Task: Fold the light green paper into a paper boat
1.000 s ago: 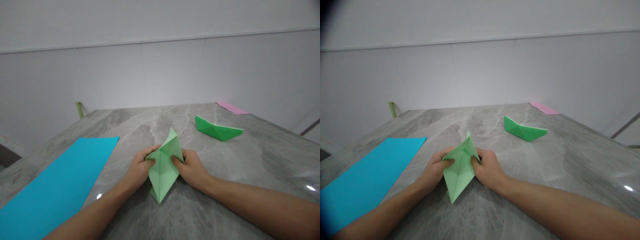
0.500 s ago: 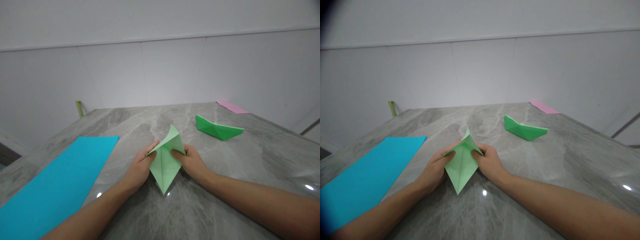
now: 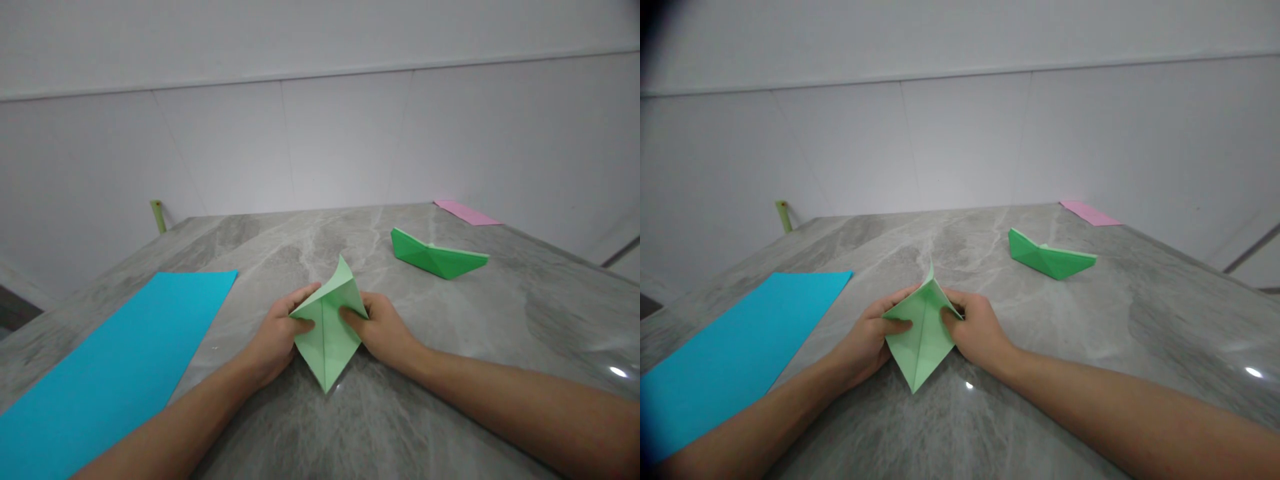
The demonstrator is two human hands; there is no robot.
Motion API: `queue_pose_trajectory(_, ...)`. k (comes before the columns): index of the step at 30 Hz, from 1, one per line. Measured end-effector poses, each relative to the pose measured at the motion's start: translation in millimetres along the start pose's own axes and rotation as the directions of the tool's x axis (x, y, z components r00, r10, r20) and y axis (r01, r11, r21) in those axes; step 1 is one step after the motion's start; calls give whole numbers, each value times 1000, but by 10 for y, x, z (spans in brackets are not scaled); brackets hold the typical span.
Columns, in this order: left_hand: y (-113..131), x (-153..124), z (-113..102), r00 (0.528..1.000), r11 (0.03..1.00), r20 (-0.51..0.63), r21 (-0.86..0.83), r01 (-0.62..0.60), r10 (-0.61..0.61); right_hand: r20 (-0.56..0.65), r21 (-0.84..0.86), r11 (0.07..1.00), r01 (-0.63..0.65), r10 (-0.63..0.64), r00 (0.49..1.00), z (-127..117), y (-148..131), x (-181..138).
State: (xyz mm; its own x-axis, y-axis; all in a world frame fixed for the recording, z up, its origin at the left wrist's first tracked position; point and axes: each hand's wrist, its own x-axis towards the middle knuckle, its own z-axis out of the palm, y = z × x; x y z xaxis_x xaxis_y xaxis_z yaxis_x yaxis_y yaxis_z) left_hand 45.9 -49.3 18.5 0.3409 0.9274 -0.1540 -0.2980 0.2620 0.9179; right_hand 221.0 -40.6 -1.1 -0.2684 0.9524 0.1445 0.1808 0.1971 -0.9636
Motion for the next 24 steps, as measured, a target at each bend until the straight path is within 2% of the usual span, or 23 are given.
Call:
queue_pose_trajectory(7, 38, 19, -125, 985, 998, 171, 57, 11, -21, 45, -45, 998, 47, -45, 998, -4, -19, -16)
queue_pose_trajectory(16, 75, 29, -186, 976, 997, 208, 55, 47, -58, 116, 47, 998, 51, -56, 992, -6, -148, -38)
queue_pose_trajectory(20, 58, 44, -215, 985, 992, 170, 117, -56, 36, 85, 58, 994, 91, -96, 992, -12, -122, -42)
queue_pose_trajectory(24, 96, 54, -208, 972, 895, 73, 379, -236, 225, 78, -12, 981, 195, -193, 978, -65, -76, -46)
